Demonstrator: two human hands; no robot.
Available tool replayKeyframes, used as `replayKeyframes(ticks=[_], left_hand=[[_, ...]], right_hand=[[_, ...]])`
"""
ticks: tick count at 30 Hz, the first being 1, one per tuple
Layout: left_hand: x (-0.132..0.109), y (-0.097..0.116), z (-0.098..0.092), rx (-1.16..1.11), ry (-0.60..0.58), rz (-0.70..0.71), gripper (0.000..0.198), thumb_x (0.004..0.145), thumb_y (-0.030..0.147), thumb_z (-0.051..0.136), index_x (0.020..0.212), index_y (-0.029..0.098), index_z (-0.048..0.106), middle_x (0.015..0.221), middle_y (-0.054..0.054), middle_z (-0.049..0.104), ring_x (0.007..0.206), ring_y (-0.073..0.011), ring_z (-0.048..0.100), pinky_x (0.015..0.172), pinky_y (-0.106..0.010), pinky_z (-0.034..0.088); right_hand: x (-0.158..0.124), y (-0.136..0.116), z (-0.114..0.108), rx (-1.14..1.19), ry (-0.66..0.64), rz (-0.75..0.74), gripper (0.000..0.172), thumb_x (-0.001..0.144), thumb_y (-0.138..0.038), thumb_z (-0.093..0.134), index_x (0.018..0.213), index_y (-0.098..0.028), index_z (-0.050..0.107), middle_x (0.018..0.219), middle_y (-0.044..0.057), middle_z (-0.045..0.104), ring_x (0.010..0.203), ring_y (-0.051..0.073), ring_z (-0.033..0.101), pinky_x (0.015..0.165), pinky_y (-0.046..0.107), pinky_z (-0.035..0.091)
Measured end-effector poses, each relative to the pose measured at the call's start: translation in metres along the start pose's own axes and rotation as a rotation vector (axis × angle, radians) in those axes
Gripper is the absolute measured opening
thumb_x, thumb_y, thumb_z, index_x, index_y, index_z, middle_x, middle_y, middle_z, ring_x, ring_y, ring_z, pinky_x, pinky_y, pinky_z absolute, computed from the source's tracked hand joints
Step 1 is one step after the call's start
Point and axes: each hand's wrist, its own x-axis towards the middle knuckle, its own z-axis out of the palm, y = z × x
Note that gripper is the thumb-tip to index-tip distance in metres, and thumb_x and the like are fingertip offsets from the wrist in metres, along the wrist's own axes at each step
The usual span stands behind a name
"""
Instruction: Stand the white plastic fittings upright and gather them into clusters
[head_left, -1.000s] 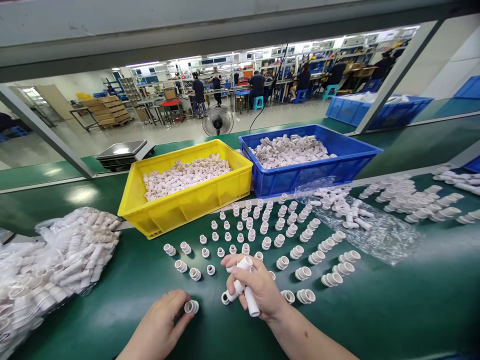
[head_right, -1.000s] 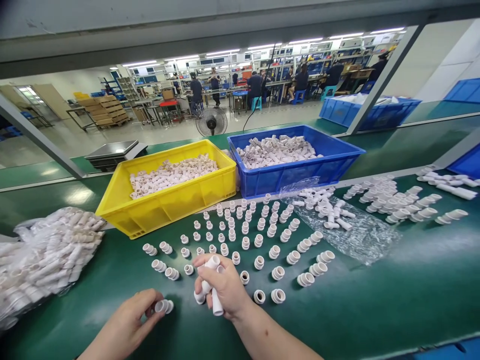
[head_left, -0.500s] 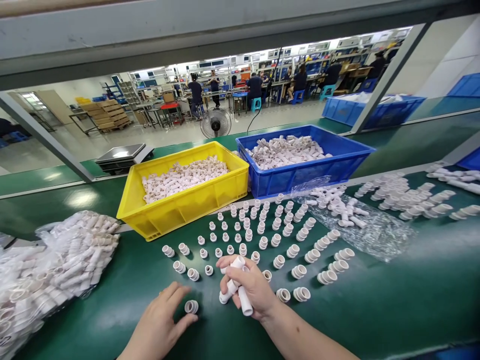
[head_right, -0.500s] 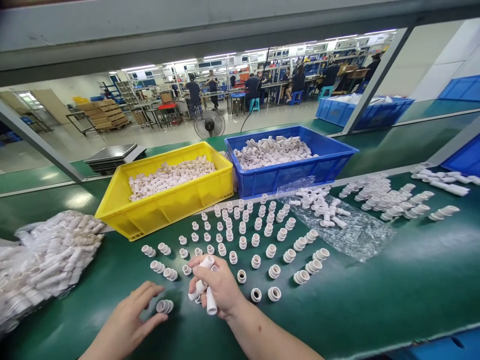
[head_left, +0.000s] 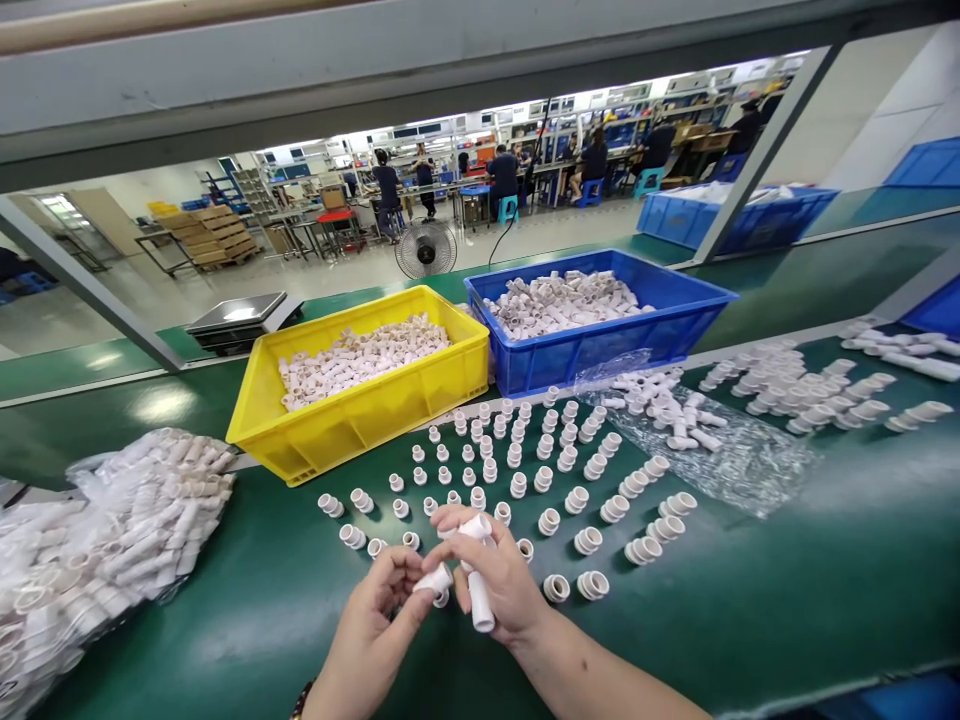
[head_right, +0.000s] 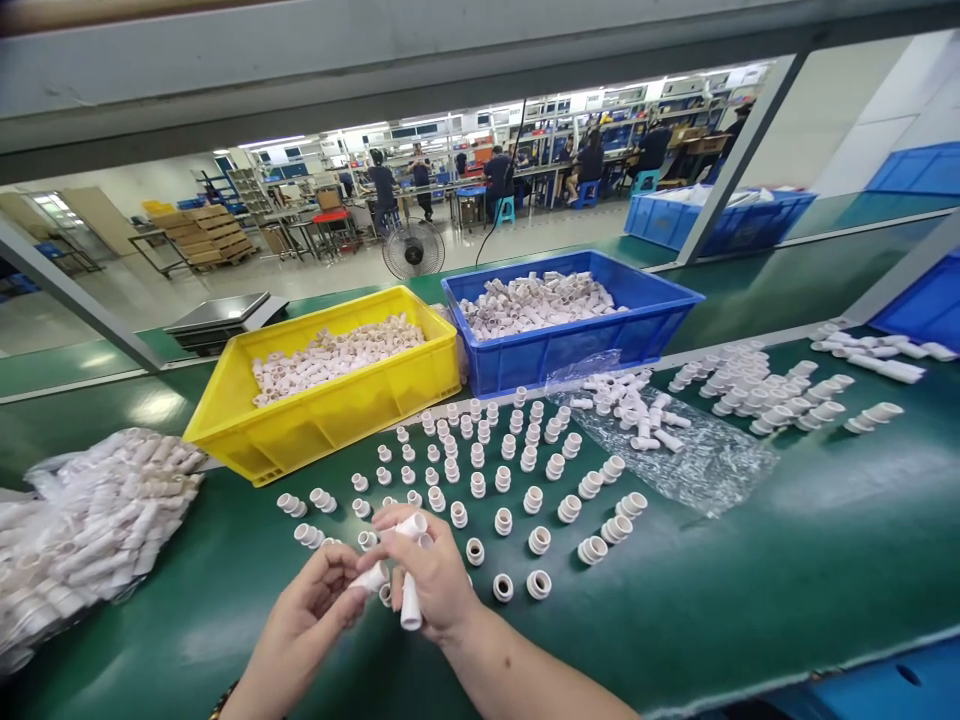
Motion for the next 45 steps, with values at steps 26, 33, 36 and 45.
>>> replayKeyframes(ticks=[26, 33, 36, 45], left_hand=[[0.015, -0.018, 0.017, 1.087, -0.263, 0.213, 0.029, 0.078, 0.0, 0.029, 0.08, 0.017, 0.053, 0.088, -0.007, 0.049, 0.08, -0.0202, 0.046, 0.07, -0.036, 0.044], [0.015, -0.017, 0.017, 1.082, -0.254, 0.216, 0.033, 0.078, 0.001, 0.029, 0.087, 0.019, 0.056, 0.085, -0.006, 0.051, 0.078, -0.0203, 0.048, 0.069, -0.036, 0.044], [0.014, -0.01, 0.01, 1.019, -0.236, 0.211, 0.026, 0.08, 0.009, 0.037, 0.096, 0.021, 0.054, 0.094, -0.007, 0.052, 0.086, -0.022, 0.049, 0.074, -0.039, 0.045], [0.031, 0.021, -0.012, 0.233, -0.027, 0.062, 0.027, 0.083, 0.035, 0.046, 0.107, 0.024, 0.04, 0.099, -0.005, 0.055, 0.082, -0.0163, 0.053, 0.074, -0.031, 0.046]], right_hand=[[0.003, -0.007, -0.009, 0.007, 0.044, -0.029, 0.026, 0.08, -0.032, 0.055, 0.094, -0.011, 0.055, 0.045, -0.001, 0.051, 0.028, 0.005, 0.036, 0.028, 0.012, 0.023], [0.005, -0.006, -0.01, 0.05, -0.002, -0.001, 0.022, 0.081, -0.033, 0.053, 0.091, -0.013, 0.053, 0.049, -0.001, 0.054, 0.028, 0.005, 0.038, 0.028, 0.012, 0.024], [0.005, -0.007, -0.009, 0.1, 0.008, -0.011, 0.017, 0.079, -0.032, 0.055, 0.083, -0.015, 0.052, 0.065, 0.002, 0.059, 0.03, 0.004, 0.041, 0.027, 0.012, 0.025], [0.005, -0.004, -0.011, 0.125, -0.151, 0.026, 0.016, 0.08, -0.029, 0.054, 0.08, -0.014, 0.054, 0.063, 0.002, 0.058, 0.032, 0.004, 0.043, 0.027, 0.011, 0.025]])
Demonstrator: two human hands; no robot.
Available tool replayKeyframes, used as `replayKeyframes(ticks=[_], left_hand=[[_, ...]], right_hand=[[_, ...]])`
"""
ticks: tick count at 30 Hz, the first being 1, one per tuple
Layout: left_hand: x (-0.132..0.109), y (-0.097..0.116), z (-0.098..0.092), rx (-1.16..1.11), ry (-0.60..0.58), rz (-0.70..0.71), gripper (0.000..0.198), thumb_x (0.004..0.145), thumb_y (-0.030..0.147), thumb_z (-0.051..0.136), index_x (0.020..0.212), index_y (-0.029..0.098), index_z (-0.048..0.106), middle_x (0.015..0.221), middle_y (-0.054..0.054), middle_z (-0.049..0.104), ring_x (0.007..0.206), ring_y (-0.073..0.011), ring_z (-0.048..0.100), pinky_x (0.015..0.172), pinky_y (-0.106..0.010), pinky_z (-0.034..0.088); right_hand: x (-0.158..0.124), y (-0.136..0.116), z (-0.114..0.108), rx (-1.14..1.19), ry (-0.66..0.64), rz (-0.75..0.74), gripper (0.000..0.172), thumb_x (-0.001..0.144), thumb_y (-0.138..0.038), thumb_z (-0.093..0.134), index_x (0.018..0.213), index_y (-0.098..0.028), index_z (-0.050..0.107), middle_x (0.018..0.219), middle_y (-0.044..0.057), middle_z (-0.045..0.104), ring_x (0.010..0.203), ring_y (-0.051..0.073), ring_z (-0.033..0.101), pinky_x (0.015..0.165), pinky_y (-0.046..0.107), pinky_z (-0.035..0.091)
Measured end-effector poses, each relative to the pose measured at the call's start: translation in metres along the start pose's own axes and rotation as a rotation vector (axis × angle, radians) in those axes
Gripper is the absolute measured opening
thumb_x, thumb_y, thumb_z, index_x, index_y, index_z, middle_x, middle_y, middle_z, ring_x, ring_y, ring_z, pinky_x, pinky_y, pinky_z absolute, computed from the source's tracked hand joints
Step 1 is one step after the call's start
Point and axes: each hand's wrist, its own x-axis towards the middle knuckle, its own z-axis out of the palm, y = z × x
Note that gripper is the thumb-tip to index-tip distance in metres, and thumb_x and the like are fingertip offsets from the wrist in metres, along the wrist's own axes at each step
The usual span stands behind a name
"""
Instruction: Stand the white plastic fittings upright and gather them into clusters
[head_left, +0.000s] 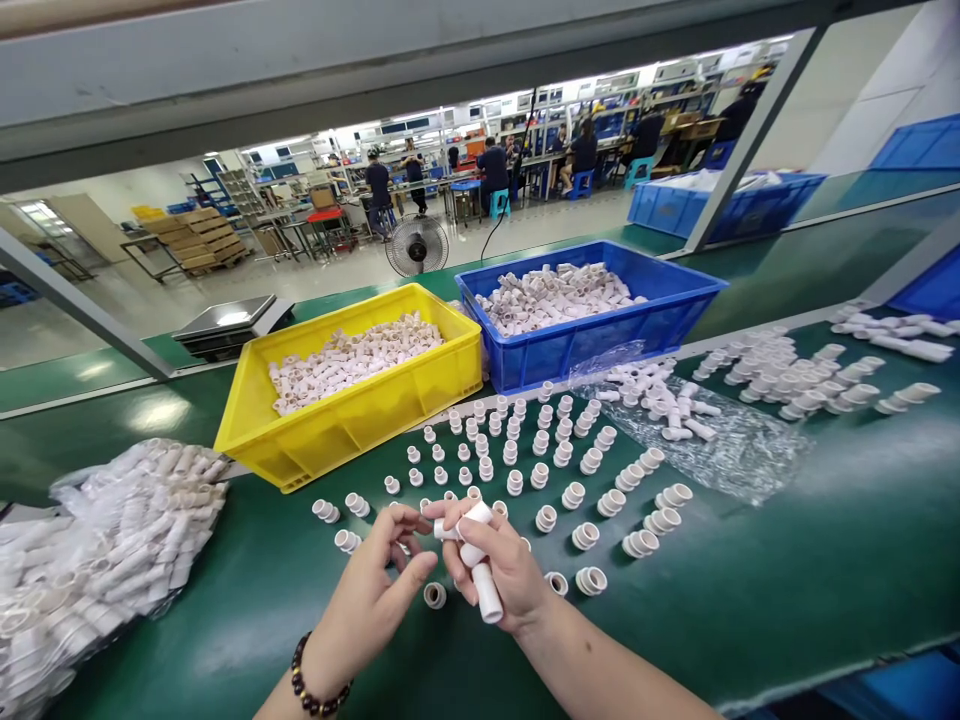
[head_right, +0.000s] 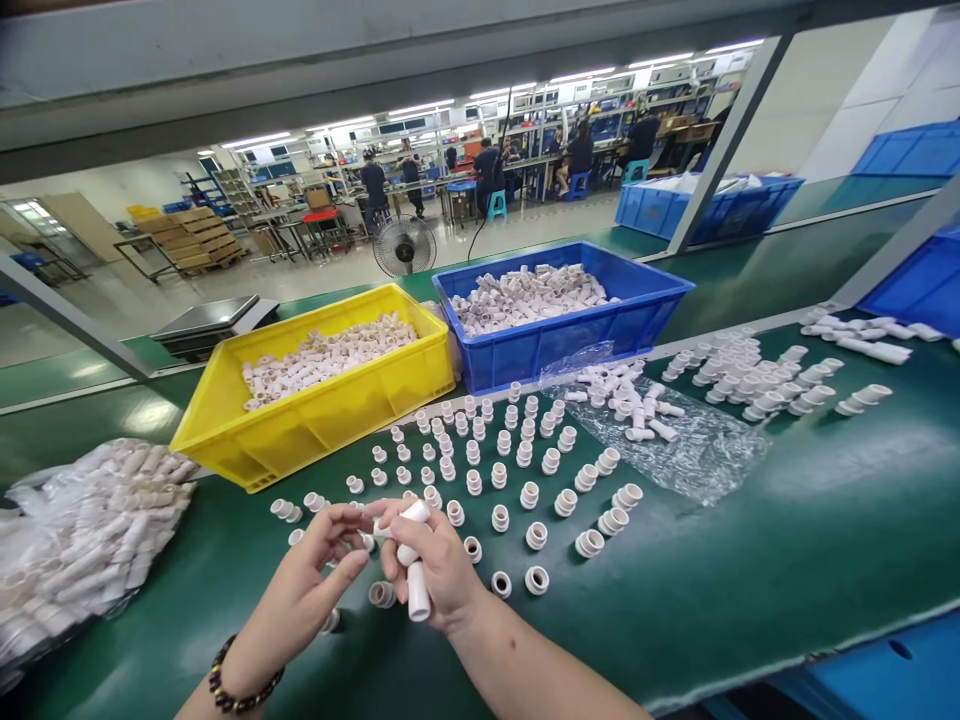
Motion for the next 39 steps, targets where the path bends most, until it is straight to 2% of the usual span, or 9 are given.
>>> replayKeyframes(ticks=[3, 5, 7, 11, 14, 18, 22, 28, 39], left_hand=[[0.011, 0.003, 0.008, -0.323, 0.003, 0.008, 0.021, 0.084, 0.033, 0.047, 0.101, 0.022, 0.042, 0.102, -0.004, 0.056, 0.093, -0.0163, 0.053, 0.078, -0.029, 0.045], [0.014, 0.001, 0.008, -0.363, 0.031, 0.005, 0.019, 0.083, 0.032, 0.049, 0.098, 0.02, 0.045, 0.099, -0.005, 0.058, 0.093, -0.0164, 0.054, 0.079, -0.029, 0.045], [0.015, -0.005, 0.001, -0.249, 0.098, 0.008, 0.02, 0.082, 0.034, 0.049, 0.096, 0.02, 0.048, 0.094, -0.004, 0.059, 0.087, -0.0162, 0.055, 0.077, -0.029, 0.045], [0.015, -0.023, -0.026, 0.258, 0.207, 0.081, 0.021, 0.082, 0.037, 0.049, 0.094, 0.021, 0.055, 0.092, -0.005, 0.06, 0.086, -0.0192, 0.053, 0.077, -0.035, 0.042], [0.014, -0.034, -0.035, 0.519, 0.113, 0.147, 0.02, 0.083, 0.034, 0.045, 0.094, 0.021, 0.057, 0.09, -0.005, 0.06, 0.087, -0.0208, 0.052, 0.078, -0.037, 0.041], [0.014, -0.039, -0.029, 0.724, 0.007, 0.135, 0.017, 0.084, 0.025, 0.042, 0.091, 0.02, 0.057, 0.085, -0.004, 0.058, 0.083, -0.0209, 0.05, 0.074, -0.037, 0.039], [0.014, -0.039, -0.022, 0.828, -0.025, 0.151, 0.019, 0.086, 0.021, 0.038, 0.086, 0.02, 0.057, 0.082, -0.004, 0.056, 0.08, -0.0208, 0.048, 0.07, -0.036, 0.037], [0.016, -0.036, -0.016, 0.894, -0.051, 0.163, 0.023, 0.086, 0.017, 0.035, 0.082, 0.019, 0.058, 0.079, -0.004, 0.056, 0.079, -0.0199, 0.047, 0.07, -0.034, 0.036], [0.022, -0.036, -0.013, 0.878, -0.068, 0.131, 0.019, 0.083, 0.017, 0.043, 0.074, 0.019, 0.059, 0.075, -0.003, 0.059, 0.075, -0.0195, 0.049, 0.068, -0.033, 0.036]], right_hand=[[0.0, 0.002, 0.0, -0.03, -0.044, 0.026, 0.018, 0.08, -0.031, 0.055, 0.082, -0.013, 0.054, 0.054, 0.0, 0.055, 0.031, 0.005, 0.041, 0.027, 0.011, 0.026], [0.0, 0.002, 0.001, -0.05, -0.032, 0.035, 0.02, 0.079, -0.032, 0.057, 0.083, -0.013, 0.053, 0.054, 0.0, 0.056, 0.03, 0.005, 0.041, 0.026, 0.012, 0.026], [0.0, 0.0, 0.002, -0.059, 0.023, 0.016, 0.02, 0.079, -0.033, 0.057, 0.085, -0.014, 0.052, 0.057, 0.0, 0.056, 0.03, 0.004, 0.041, 0.027, 0.011, 0.024], [0.002, -0.005, -0.001, -0.062, 0.149, -0.048, 0.02, 0.081, -0.034, 0.054, 0.088, -0.016, 0.052, 0.054, -0.003, 0.053, 0.03, 0.003, 0.038, 0.029, 0.012, 0.026], [0.004, -0.005, -0.003, -0.058, 0.163, -0.055, 0.019, 0.082, -0.034, 0.053, 0.085, -0.016, 0.052, 0.053, -0.003, 0.051, 0.03, 0.003, 0.037, 0.029, 0.012, 0.025], [0.005, -0.002, -0.003, -0.077, 0.164, -0.025, 0.019, 0.083, -0.035, 0.052, 0.083, -0.016, 0.051, 0.052, -0.003, 0.051, 0.029, 0.003, 0.036, 0.029, 0.012, 0.023], [0.006, -0.001, -0.002, -0.092, 0.17, -0.01, 0.02, 0.083, -0.035, 0.052, 0.083, -0.016, 0.05, 0.052, -0.004, 0.051, 0.03, 0.003, 0.036, 0.029, 0.011, 0.024], [0.007, 0.001, -0.002, -0.052, 0.198, -0.026, 0.019, 0.079, -0.034, 0.058, 0.082, -0.017, 0.05, 0.071, -0.001, 0.056, 0.035, 0.002, 0.039, 0.028, 0.011, 0.027], [0.008, 0.001, 0.001, -0.047, 0.218, -0.02, 0.022, 0.075, -0.034, 0.061, 0.081, -0.017, 0.049, 0.068, -0.001, 0.054, 0.037, 0.003, 0.038, 0.027, 0.011, 0.03]])
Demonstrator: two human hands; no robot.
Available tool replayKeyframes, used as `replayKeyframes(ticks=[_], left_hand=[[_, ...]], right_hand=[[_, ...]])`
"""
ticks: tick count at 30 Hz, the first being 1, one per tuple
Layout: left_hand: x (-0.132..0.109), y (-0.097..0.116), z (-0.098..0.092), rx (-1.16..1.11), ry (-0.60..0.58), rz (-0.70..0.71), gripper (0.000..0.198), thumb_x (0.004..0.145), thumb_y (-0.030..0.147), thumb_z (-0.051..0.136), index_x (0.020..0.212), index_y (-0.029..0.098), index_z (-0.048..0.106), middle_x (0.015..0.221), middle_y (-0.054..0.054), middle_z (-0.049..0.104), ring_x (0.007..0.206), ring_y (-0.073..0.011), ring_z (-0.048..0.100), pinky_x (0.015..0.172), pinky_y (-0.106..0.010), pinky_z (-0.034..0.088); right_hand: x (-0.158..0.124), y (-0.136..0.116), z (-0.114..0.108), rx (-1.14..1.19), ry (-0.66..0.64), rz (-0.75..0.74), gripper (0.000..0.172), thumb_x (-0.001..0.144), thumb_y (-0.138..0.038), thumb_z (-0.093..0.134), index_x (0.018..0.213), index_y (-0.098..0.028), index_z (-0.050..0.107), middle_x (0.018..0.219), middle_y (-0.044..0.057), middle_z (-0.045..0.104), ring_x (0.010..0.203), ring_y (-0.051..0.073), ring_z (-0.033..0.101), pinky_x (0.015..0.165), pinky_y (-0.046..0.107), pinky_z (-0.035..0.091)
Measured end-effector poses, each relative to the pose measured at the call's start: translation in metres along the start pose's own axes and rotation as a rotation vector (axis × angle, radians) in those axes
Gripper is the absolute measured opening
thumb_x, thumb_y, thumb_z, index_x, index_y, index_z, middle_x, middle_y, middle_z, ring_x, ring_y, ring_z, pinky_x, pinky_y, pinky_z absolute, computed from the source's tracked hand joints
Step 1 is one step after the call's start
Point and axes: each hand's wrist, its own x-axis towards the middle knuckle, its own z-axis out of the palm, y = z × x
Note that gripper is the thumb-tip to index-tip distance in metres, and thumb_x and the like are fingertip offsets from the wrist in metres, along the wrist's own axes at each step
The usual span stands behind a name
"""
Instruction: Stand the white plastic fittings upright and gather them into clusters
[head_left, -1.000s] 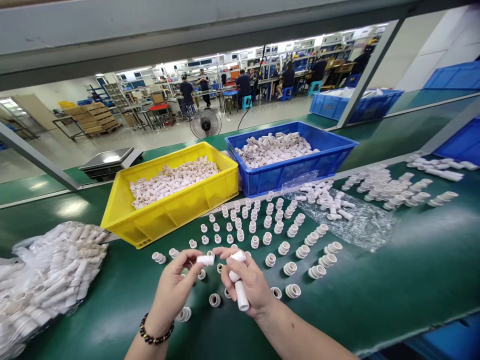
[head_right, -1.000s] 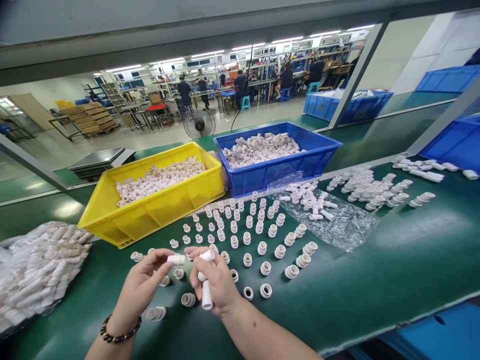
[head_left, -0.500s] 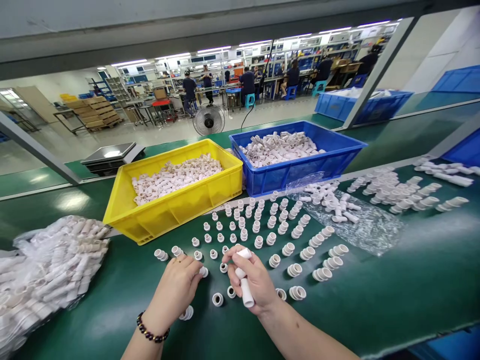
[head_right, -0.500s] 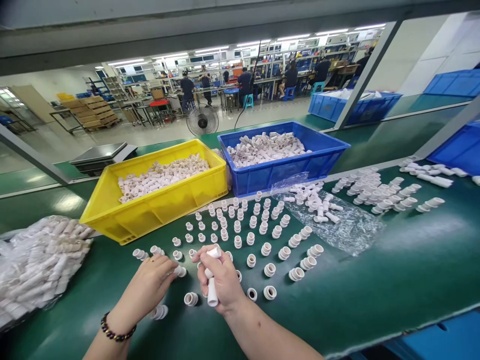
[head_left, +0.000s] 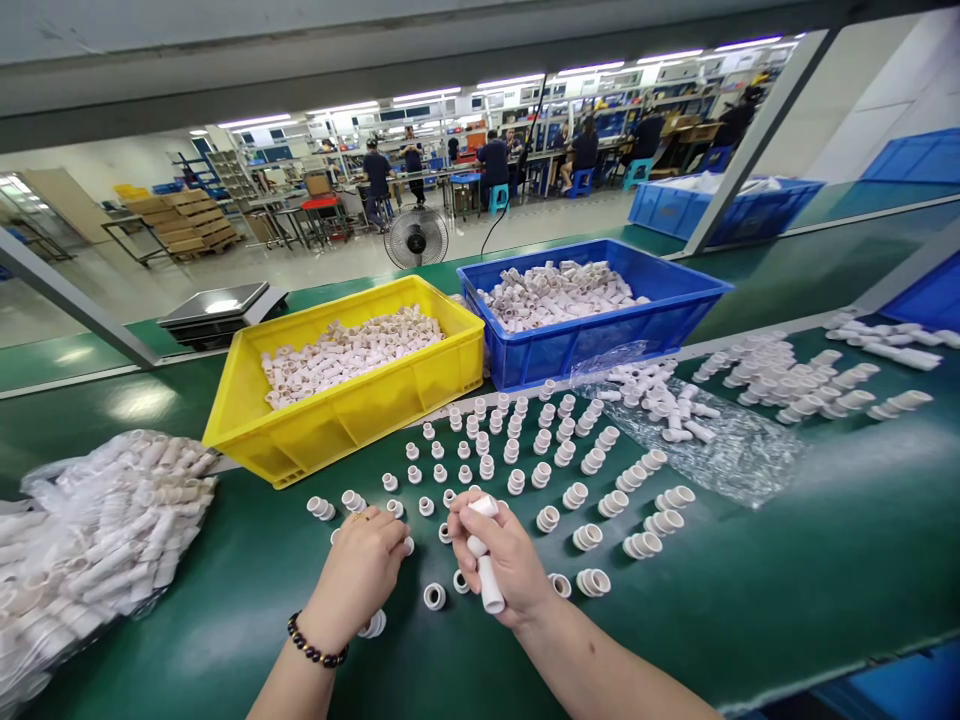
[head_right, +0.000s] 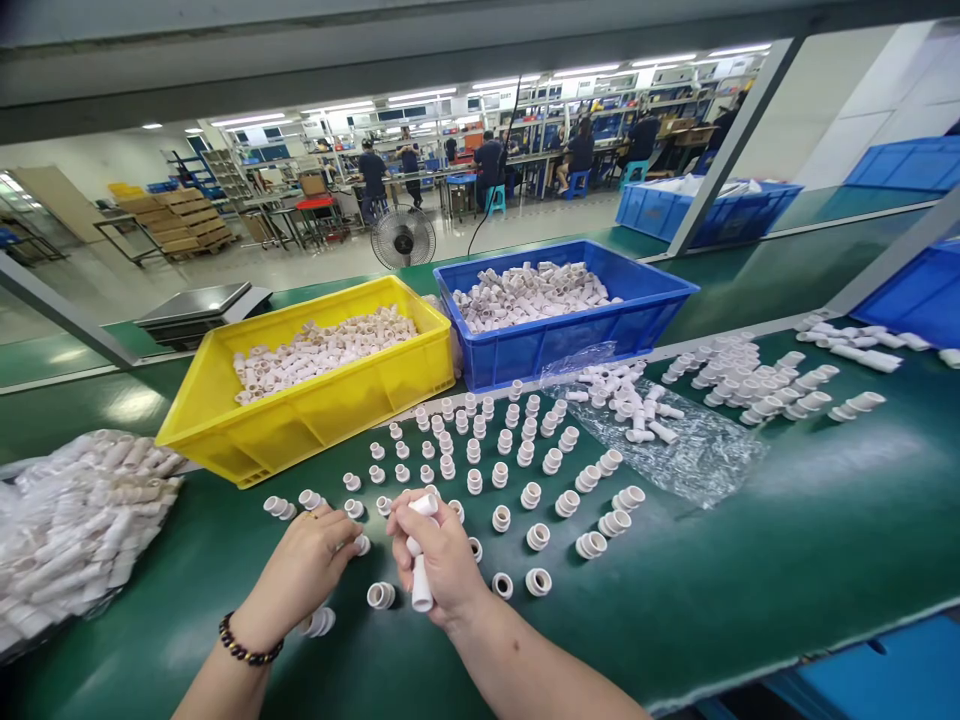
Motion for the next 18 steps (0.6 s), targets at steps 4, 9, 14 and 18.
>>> replayKeyframes(ticks=[4, 9, 14, 18], left_hand=[[-0.001, -0.002, 0.004, -0.001, 0.011, -0.001, 0.02, 0.084, 0.019, 0.041, 0.074, 0.019, 0.059, 0.075, -0.003, 0.059, 0.076, -0.0198, 0.05, 0.068, -0.035, 0.038], [-0.008, -0.008, 0.005, -0.101, 0.153, 0.059, 0.022, 0.082, 0.029, 0.047, 0.099, 0.02, 0.057, 0.096, -0.007, 0.058, 0.089, -0.0213, 0.052, 0.077, -0.038, 0.043], [-0.016, -0.001, -0.008, -0.253, 0.38, 0.175, 0.038, 0.079, 0.03, 0.054, 0.114, 0.021, 0.046, 0.113, -0.011, 0.05, 0.104, -0.0236, 0.046, 0.087, -0.039, 0.041], [-0.019, 0.015, -0.013, -0.42, 0.361, 0.285, 0.037, 0.076, 0.024, 0.059, 0.111, 0.021, 0.046, 0.107, -0.01, 0.052, 0.1, -0.022, 0.047, 0.085, -0.037, 0.041]], right_hand=[[0.0, 0.001, 0.001, -0.024, 0.011, 0.042, 0.025, 0.073, -0.035, 0.063, 0.081, -0.017, 0.049, 0.064, -0.003, 0.052, 0.036, 0.003, 0.037, 0.026, 0.011, 0.029], [0.0, 0.003, 0.0, -0.049, -0.031, 0.123, 0.03, 0.075, -0.041, 0.061, 0.087, -0.017, 0.049, 0.06, -0.005, 0.048, 0.037, 0.004, 0.04, 0.026, 0.011, 0.03], [-0.002, 0.008, 0.0, -0.117, -0.17, 0.249, 0.041, 0.077, -0.053, 0.054, 0.092, -0.016, 0.051, 0.055, -0.005, 0.045, 0.034, 0.004, 0.04, 0.025, 0.011, 0.03], [-0.003, 0.013, -0.001, -0.205, -0.245, 0.297, 0.047, 0.074, -0.056, 0.056, 0.095, -0.013, 0.053, 0.051, -0.006, 0.042, 0.033, 0.004, 0.038, 0.025, 0.011, 0.032]])
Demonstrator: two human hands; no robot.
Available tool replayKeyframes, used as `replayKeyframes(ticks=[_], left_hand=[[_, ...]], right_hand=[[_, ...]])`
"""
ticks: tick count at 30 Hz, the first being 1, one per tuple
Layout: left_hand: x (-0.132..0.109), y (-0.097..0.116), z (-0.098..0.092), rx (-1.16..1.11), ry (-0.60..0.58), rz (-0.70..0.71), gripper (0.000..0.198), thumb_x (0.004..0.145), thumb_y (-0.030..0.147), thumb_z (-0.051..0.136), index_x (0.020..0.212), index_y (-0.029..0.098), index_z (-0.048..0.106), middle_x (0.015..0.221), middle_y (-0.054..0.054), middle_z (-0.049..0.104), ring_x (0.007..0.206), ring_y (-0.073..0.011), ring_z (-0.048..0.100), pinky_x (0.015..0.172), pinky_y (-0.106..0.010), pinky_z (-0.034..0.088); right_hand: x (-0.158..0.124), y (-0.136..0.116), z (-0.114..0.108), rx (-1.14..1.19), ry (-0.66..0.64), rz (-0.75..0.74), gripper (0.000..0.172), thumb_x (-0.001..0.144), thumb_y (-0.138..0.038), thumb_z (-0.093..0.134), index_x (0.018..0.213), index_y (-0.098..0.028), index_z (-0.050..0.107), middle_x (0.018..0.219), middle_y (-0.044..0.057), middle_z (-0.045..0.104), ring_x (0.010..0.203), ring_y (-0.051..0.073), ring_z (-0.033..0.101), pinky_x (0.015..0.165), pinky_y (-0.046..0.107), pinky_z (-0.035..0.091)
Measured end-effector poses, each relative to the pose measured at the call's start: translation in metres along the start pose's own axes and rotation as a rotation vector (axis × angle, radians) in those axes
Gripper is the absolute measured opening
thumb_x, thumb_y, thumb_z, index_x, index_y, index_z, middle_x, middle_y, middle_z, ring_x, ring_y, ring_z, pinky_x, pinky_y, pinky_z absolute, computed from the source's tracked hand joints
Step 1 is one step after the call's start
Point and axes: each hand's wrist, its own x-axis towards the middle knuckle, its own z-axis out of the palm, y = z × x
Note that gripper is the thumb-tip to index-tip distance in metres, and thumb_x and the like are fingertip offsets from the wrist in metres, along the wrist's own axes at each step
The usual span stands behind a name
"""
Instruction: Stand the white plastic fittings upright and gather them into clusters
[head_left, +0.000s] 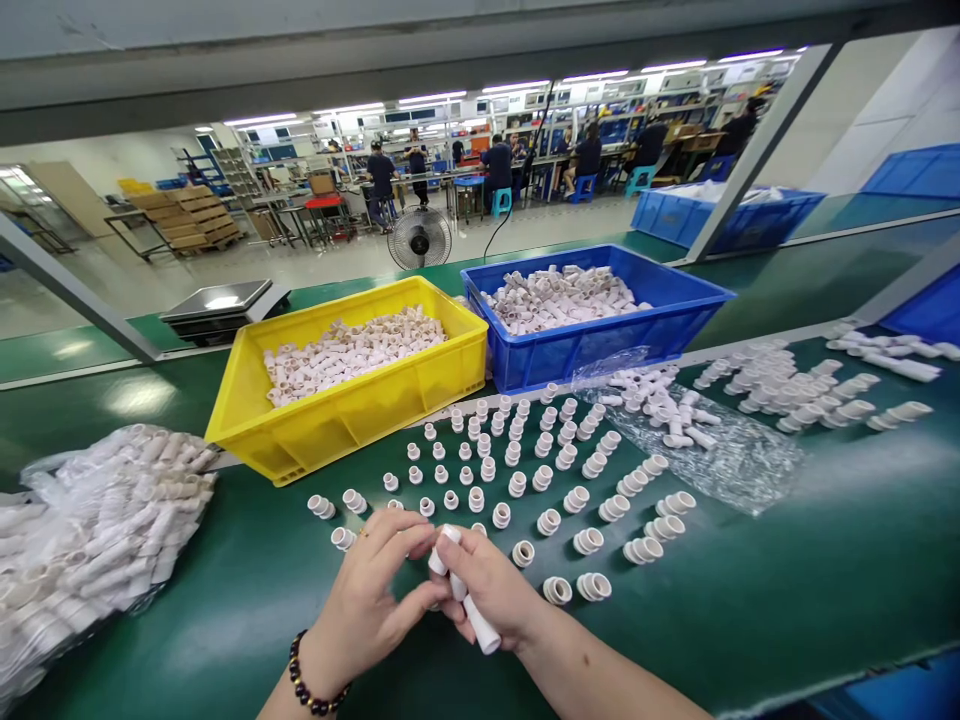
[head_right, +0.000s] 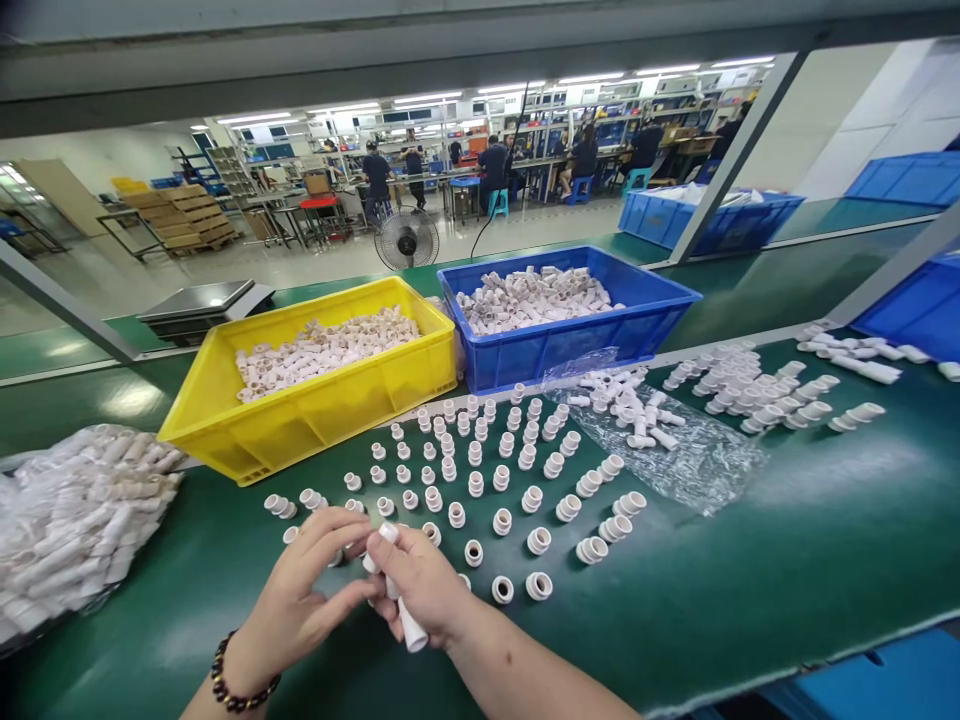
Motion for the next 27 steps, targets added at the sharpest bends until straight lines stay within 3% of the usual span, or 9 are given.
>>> replayKeyframes(ticks=[6, 11, 14, 17, 19, 22, 24, 27], left_hand=[[-0.002, 0.008, 0.012, -0.096, -0.037, -0.027, 0.049, 0.078, 0.013, 0.05, 0.124, 0.023, 0.035, 0.111, -0.008, 0.052, 0.104, -0.02, 0.045, 0.093, -0.039, 0.035], [-0.001, 0.006, 0.012, -0.133, -0.031, -0.045, 0.039, 0.076, 0.008, 0.046, 0.112, 0.022, 0.047, 0.101, -0.006, 0.057, 0.095, -0.0191, 0.048, 0.082, -0.035, 0.041], [-0.004, 0.001, 0.011, -0.165, 0.102, -0.186, 0.03, 0.079, 0.013, 0.049, 0.108, 0.023, 0.049, 0.091, -0.003, 0.058, 0.08, -0.0157, 0.05, 0.069, -0.029, 0.043], [-0.007, -0.003, 0.012, -0.266, 0.158, -0.398, 0.026, 0.081, 0.023, 0.052, 0.106, 0.024, 0.048, 0.097, -0.002, 0.058, 0.069, -0.0119, 0.05, 0.063, -0.026, 0.043], [-0.007, -0.002, 0.014, -0.346, 0.108, -0.445, 0.024, 0.082, 0.026, 0.05, 0.106, 0.024, 0.046, 0.099, -0.002, 0.057, 0.072, -0.0118, 0.052, 0.066, -0.026, 0.044], [-0.004, 0.004, 0.02, -0.321, -0.09, -0.414, 0.02, 0.084, 0.027, 0.045, 0.105, 0.025, 0.047, 0.097, -0.002, 0.057, 0.082, -0.0138, 0.053, 0.075, -0.028, 0.044], [-0.002, 0.009, 0.024, -0.223, -0.22, -0.363, 0.019, 0.086, 0.026, 0.042, 0.104, 0.025, 0.048, 0.095, -0.003, 0.058, 0.085, -0.0151, 0.053, 0.076, -0.03, 0.044], [-0.001, 0.015, 0.031, -0.048, -0.3, -0.264, 0.02, 0.084, 0.02, 0.042, 0.102, 0.024, 0.049, 0.091, -0.004, 0.057, 0.083, -0.0177, 0.052, 0.074, -0.034, 0.043]], right_hand=[[-0.001, 0.003, -0.004, -0.162, -0.047, 0.043, 0.042, 0.075, -0.052, 0.057, 0.088, -0.013, 0.054, 0.044, -0.007, 0.041, 0.029, 0.004, 0.035, 0.024, 0.011, 0.028], [-0.001, 0.002, -0.001, -0.225, -0.048, 0.04, 0.037, 0.073, -0.046, 0.063, 0.087, -0.013, 0.052, 0.042, -0.009, 0.039, 0.03, 0.004, 0.032, 0.023, 0.01, 0.027], [-0.002, -0.007, 0.0, -0.084, 0.07, -0.043, 0.037, 0.074, -0.043, 0.062, 0.095, -0.015, 0.049, 0.049, -0.008, 0.042, 0.03, 0.003, 0.031, 0.023, 0.01, 0.027], [-0.004, -0.02, -0.005, 0.173, 0.251, -0.264, 0.03, 0.078, -0.037, 0.057, 0.098, -0.018, 0.047, 0.064, -0.004, 0.049, 0.038, 0.004, 0.037, 0.026, 0.01, 0.029], [-0.006, -0.028, -0.011, 0.325, 0.329, -0.386, 0.028, 0.075, -0.028, 0.058, 0.1, -0.019, 0.048, 0.077, 0.0, 0.051, 0.051, 0.007, 0.045, 0.029, 0.011, 0.034], [-0.008, -0.034, -0.017, 0.413, 0.363, -0.454, 0.031, 0.071, -0.02, 0.057, 0.1, -0.02, 0.049, 0.087, 0.003, 0.051, 0.063, 0.011, 0.049, 0.031, 0.012, 0.037], [-0.008, -0.034, -0.018, 0.403, 0.368, -0.45, 0.025, 0.074, -0.022, 0.057, 0.098, -0.02, 0.049, 0.085, 0.003, 0.051, 0.062, 0.011, 0.048, 0.031, 0.012, 0.037], [-0.008, -0.033, -0.016, 0.363, 0.367, -0.451, 0.018, 0.081, -0.029, 0.053, 0.095, -0.02, 0.049, 0.08, 0.002, 0.051, 0.056, 0.009, 0.046, 0.029, 0.011, 0.036]])
